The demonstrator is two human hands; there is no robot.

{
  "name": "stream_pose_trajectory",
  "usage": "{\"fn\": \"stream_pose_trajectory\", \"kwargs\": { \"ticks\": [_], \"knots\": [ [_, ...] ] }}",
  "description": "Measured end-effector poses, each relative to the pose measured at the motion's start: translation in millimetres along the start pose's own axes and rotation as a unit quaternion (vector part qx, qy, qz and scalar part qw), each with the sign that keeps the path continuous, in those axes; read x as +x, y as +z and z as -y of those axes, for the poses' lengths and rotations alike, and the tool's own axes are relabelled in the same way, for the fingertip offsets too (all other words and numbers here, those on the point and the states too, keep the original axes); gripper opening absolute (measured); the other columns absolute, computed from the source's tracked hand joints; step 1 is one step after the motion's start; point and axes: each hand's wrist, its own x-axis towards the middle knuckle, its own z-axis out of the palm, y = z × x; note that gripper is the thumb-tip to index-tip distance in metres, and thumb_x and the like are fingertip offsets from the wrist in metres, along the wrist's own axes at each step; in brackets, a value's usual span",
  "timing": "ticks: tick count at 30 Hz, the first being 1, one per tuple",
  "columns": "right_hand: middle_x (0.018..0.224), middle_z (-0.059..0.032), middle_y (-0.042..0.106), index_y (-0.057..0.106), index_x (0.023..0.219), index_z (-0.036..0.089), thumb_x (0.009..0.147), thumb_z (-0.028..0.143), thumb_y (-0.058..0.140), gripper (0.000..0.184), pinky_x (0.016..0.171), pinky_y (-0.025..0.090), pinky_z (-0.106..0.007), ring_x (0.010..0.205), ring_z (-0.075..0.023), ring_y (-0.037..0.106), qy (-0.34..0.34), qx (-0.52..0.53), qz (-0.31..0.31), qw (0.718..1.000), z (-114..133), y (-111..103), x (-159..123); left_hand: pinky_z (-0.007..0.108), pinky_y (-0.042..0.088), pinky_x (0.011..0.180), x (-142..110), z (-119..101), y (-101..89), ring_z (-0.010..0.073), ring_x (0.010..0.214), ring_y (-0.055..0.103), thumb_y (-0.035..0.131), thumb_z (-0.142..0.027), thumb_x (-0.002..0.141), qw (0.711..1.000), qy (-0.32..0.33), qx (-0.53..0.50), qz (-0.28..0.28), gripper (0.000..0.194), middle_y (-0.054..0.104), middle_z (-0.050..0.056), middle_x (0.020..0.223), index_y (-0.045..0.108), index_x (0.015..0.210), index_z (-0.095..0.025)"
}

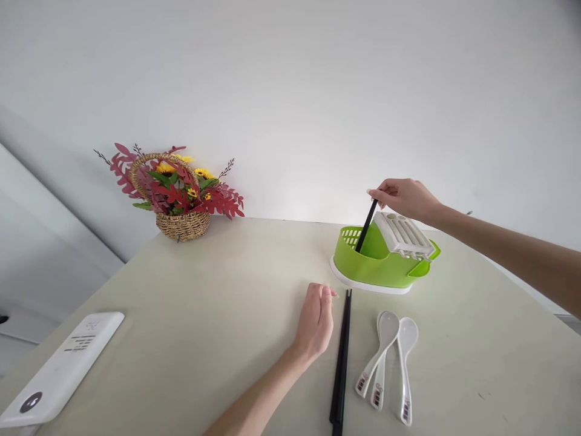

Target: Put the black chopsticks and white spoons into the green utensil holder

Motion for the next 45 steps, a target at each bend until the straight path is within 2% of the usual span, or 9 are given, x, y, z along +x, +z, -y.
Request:
{"fn": "stream_pose_trajectory", "kwargs": {
  "ticks": [7,14,18,22,25,29,34,39,45],
  "knots": [
    [0.074,-0.0023,0.076,0.068,0.077,0.025,0.091,0.061,0.061,0.039,0.062,0.049,-0.034,0.07,-0.0216,0.069,-0.005,0.01,-0.012,1.0,-3.0,1.7,2.1,0.039,0.046,0.097,0.0,-1.8,-0.9,0.0219,0.101,0.059,0.023,-0.058,0.109,1.0,0.007,0.01,0.005,0.052,0.061,0.008,0.106,0.06,0.101,-0.022],
    [0.079,-0.0042,0.076,0.071,0.103,0.022,0.093,0.053,0.062,0.033,0.07,0.051,-0.036,0.078,-0.0237,0.07,0.025,0.01,-0.039,0.999,2.5,-2.7,-6.1,0.039,0.045,0.096,1.0,-1.5,-0.8,0.0218,0.1,0.059,0.023,-0.057,0.11,1.0,0.014,0.009,0.005,0.052,0.061,0.008,0.104,0.06,0.1,-0.022],
    [0.083,-0.0072,0.076,0.065,0.114,0.019,0.095,0.048,0.06,0.034,0.072,0.051,-0.038,0.08,-0.0252,0.069,-0.017,0.002,-0.107,0.994,7.1,-6.5,-17.5,0.039,0.045,0.096,1.3,-1.7,-0.8,0.022,0.101,0.059,0.023,-0.058,0.109,1.0,0.009,0.011,0.009,0.052,0.061,0.008,0.105,0.06,0.1,-0.022],
    [0.089,-0.0069,0.076,0.062,0.119,0.02,0.099,0.04,0.055,0.029,0.068,0.047,-0.034,0.075,-0.0217,0.066,-0.134,-0.044,-0.106,0.984,22.9,-9.4,-43.2,0.038,0.045,0.096,0.8,-3.0,-0.8,0.0222,0.103,0.059,0.023,-0.059,0.109,1.0,0.004,0.011,0.012,0.052,0.061,0.008,0.106,0.06,0.101,-0.022],
    [0.082,-0.0046,0.073,0.065,0.112,0.02,0.103,0.034,0.049,0.023,0.067,0.045,-0.032,0.073,-0.0192,0.065,-0.303,-0.095,-0.076,0.945,38.6,-8.0,-70.8,0.038,0.044,0.096,0.4,-3.6,-0.9,0.022,0.102,0.059,0.024,-0.058,0.109,1.0,0.006,0.009,0.014,0.052,0.061,0.007,0.104,0.06,0.102,-0.022],
    [0.073,0.0,0.068,0.065,0.099,0.019,0.106,0.025,0.044,0.023,0.06,0.038,-0.026,0.06,-0.0114,0.057,-0.467,-0.068,0.055,0.88,55.2,2.5,-112.3,0.037,0.043,0.095,1.2,-3.6,-0.8,0.0213,0.098,0.058,0.024,-0.058,0.109,1.0,0.012,0.004,0.011,0.052,0.058,0.006,0.099,0.059,0.101,-0.021],
    [0.066,0.0021,0.059,0.063,0.094,0.019,0.107,0.023,0.039,0.027,0.055,0.025,-0.029,0.054,-0.0117,0.047,-0.486,-0.111,0.184,0.847,53.0,26.0,-151.1,0.036,0.043,0.091,3.1,-3.9,-0.3,0.0204,0.092,0.057,0.024,-0.057,0.11,1.0,0.018,-0.009,-0.001,0.05,0.057,0.005,0.095,0.057,0.096,-0.022],
    [0.065,0.0022,0.056,0.057,0.089,0.02,0.1,0.014,0.041,0.021,0.053,0.016,-0.032,0.05,-0.0127,0.042,-0.473,-0.211,0.267,0.813,34.1,48.9,-164.7,0.035,0.043,0.092,3.7,-2.3,-0.2,0.0201,0.092,0.055,0.024,-0.055,0.111,0.999,0.027,-0.021,-0.002,0.05,0.056,0.004,0.093,0.059,0.097,-0.021],
    [0.064,0.0039,0.057,0.056,0.099,0.021,0.086,0.0,0.044,0.027,0.054,0.013,-0.032,0.045,-0.0113,0.036,-0.462,-0.23,0.301,0.802,23.8,71.3,-177.4,0.035,0.044,0.092,3.4,0.4,-0.4,0.0203,0.091,0.056,0.025,-0.055,0.11,0.999,0.03,-0.022,0.0,0.05,0.057,0.005,0.093,0.059,0.098,-0.021]
  ]
}}
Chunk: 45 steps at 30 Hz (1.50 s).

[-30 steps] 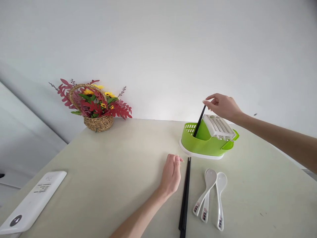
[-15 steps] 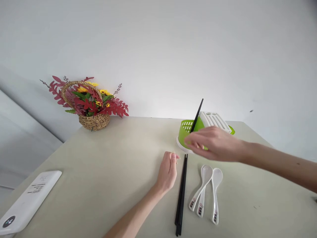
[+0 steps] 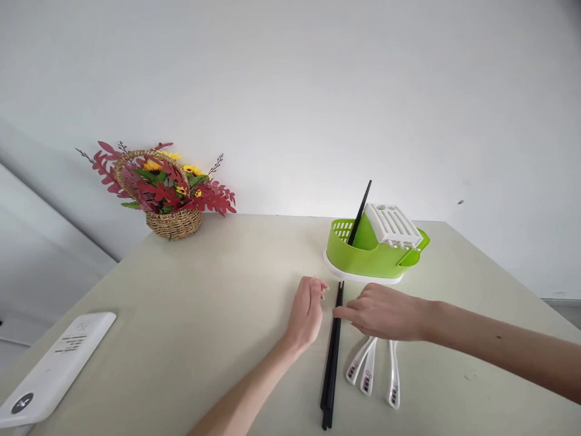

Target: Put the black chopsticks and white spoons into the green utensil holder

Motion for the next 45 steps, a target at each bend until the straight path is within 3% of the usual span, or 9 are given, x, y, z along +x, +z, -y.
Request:
{"fn": "stream_pose_trajectory", "kwargs": {
  "ticks": [18,36,45],
  "knots": [
    [0.069,-0.0009,0.064,0.059,0.094,0.018,0.092,0.0,0.045,0.022,0.054,0.015,-0.033,0.05,-0.0123,0.047,-0.049,-0.004,-0.007,0.999,5.8,23.5,14.4,0.036,0.044,0.092,-1.3,-2.1,0.0,0.0206,0.092,0.055,0.024,-0.055,0.11,1.0,-0.003,0.011,0.003,0.049,0.057,0.005,0.095,0.059,0.098,-0.022],
    [0.075,-0.0023,0.069,0.061,0.104,0.017,0.088,0.006,0.05,0.022,0.053,0.016,-0.033,0.054,-0.014,0.054,-0.041,0.003,0.034,0.999,8.1,18.6,20.8,0.036,0.046,0.092,-1.9,-2.6,0.5,0.0206,0.091,0.057,0.022,-0.059,0.109,1.0,-0.005,0.017,0.001,0.055,0.06,0.006,0.095,0.06,0.096,-0.022],
    [0.066,-0.0011,0.065,0.059,0.105,0.016,0.092,0.012,0.051,0.016,0.053,0.017,-0.032,0.047,-0.014,0.049,-0.019,-0.011,0.051,0.998,13.5,16.6,22.6,0.037,0.045,0.091,-1.9,-4.8,-0.1,0.0205,0.091,0.057,0.022,-0.056,0.11,1.0,-0.001,0.018,0.005,0.053,0.06,0.005,0.095,0.06,0.098,-0.021]
  ]
}}
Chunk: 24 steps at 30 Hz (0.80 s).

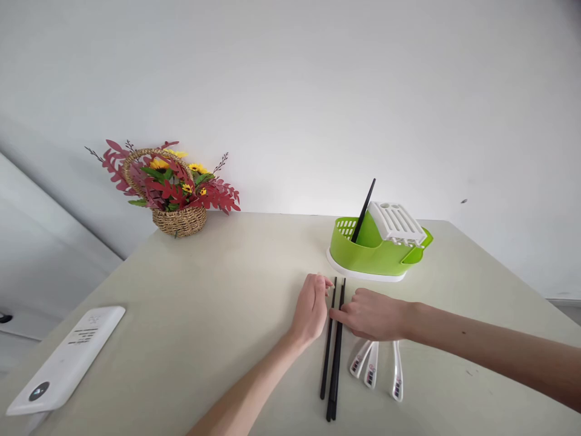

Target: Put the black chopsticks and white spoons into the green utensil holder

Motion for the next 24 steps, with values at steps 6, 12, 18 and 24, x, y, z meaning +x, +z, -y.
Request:
{"fn": "stream_pose_trajectory", "kwargs": {
  "ticks": [6,12,18,24],
  "knots": [
    [0.065,-0.0007,0.064,0.056,0.11,0.014,0.094,0.011,0.046,0.019,0.052,0.018,-0.031,0.044,-0.0131,0.044,0.014,-0.01,-0.005,1.0,2.5,4.9,-0.9,0.037,0.045,0.093,0.0,2.5,0.1,0.0205,0.091,0.056,0.021,-0.055,0.11,1.0,0.009,0.005,0.005,0.052,0.059,0.005,0.095,0.059,0.097,-0.022],
    [0.065,-0.0002,0.064,0.056,0.107,0.016,0.092,0.008,0.046,0.019,0.051,0.016,-0.032,0.044,-0.0124,0.042,0.008,-0.005,-0.02,1.0,1.8,7.9,-2.8,0.037,0.045,0.092,0.1,1.1,0.7,0.0209,0.092,0.056,0.021,-0.059,0.109,1.0,0.003,0.003,0.003,0.055,0.06,0.005,0.095,0.059,0.097,-0.022],
    [0.066,0.0005,0.062,0.056,0.103,0.017,0.092,0.006,0.045,0.019,0.052,0.016,-0.031,0.045,-0.0113,0.041,0.005,0.006,-0.034,0.999,1.7,7.0,-3.5,0.037,0.045,0.092,-0.3,0.8,0.9,0.0207,0.091,0.056,0.021,-0.059,0.109,1.0,0.0,0.002,0.004,0.055,0.06,0.005,0.096,0.06,0.097,-0.022],
    [0.067,0.0004,0.062,0.057,0.099,0.017,0.092,0.006,0.045,0.018,0.052,0.015,-0.032,0.047,-0.0113,0.042,0.0,0.009,-0.036,0.999,2.2,6.0,-7.6,0.037,0.045,0.092,-0.1,2.7,0.8,0.0208,0.091,0.056,0.021,-0.058,0.109,1.0,0.005,0.008,0.004,0.054,0.06,0.005,0.095,0.059,0.097,-0.022]
  ]
}}
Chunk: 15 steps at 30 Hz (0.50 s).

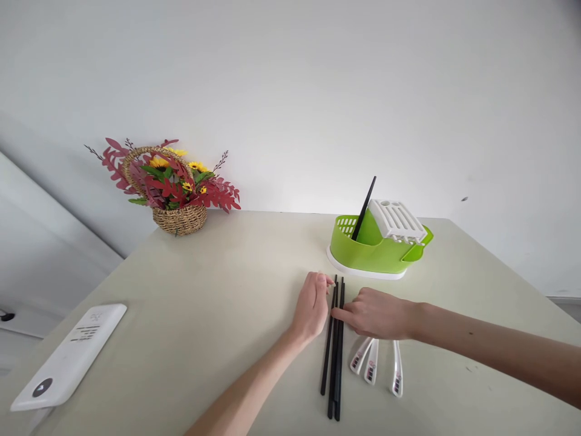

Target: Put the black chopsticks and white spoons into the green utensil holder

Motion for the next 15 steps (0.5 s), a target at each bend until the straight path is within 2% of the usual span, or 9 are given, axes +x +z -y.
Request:
{"fn": "stream_pose_trajectory", "kwargs": {
  "ticks": [7,15],
  "knots": [
    [0.069,-0.0003,0.064,0.057,0.097,0.018,0.09,0.005,0.048,0.017,0.053,0.016,-0.031,0.049,-0.0117,0.049,-0.003,0.012,-0.011,1.0,-1.8,1.3,-2.1,0.036,0.045,0.09,0.1,-2.8,-0.3,0.0206,0.089,0.056,0.021,-0.06,0.109,1.0,-0.007,-0.003,0.001,0.056,0.058,0.004,0.091,0.059,0.098,-0.022],
    [0.075,-0.0028,0.071,0.064,0.102,0.019,0.087,0.012,0.054,0.019,0.055,0.017,-0.031,0.055,-0.0155,0.058,0.027,0.013,0.048,0.998,-1.3,-4.3,8.2,0.037,0.045,0.089,-0.1,-2.3,-0.7,0.0206,0.088,0.056,0.022,-0.058,0.109,1.0,-0.004,-0.004,0.0,0.054,0.056,0.004,0.09,0.06,0.098,-0.022]
  ]
}}
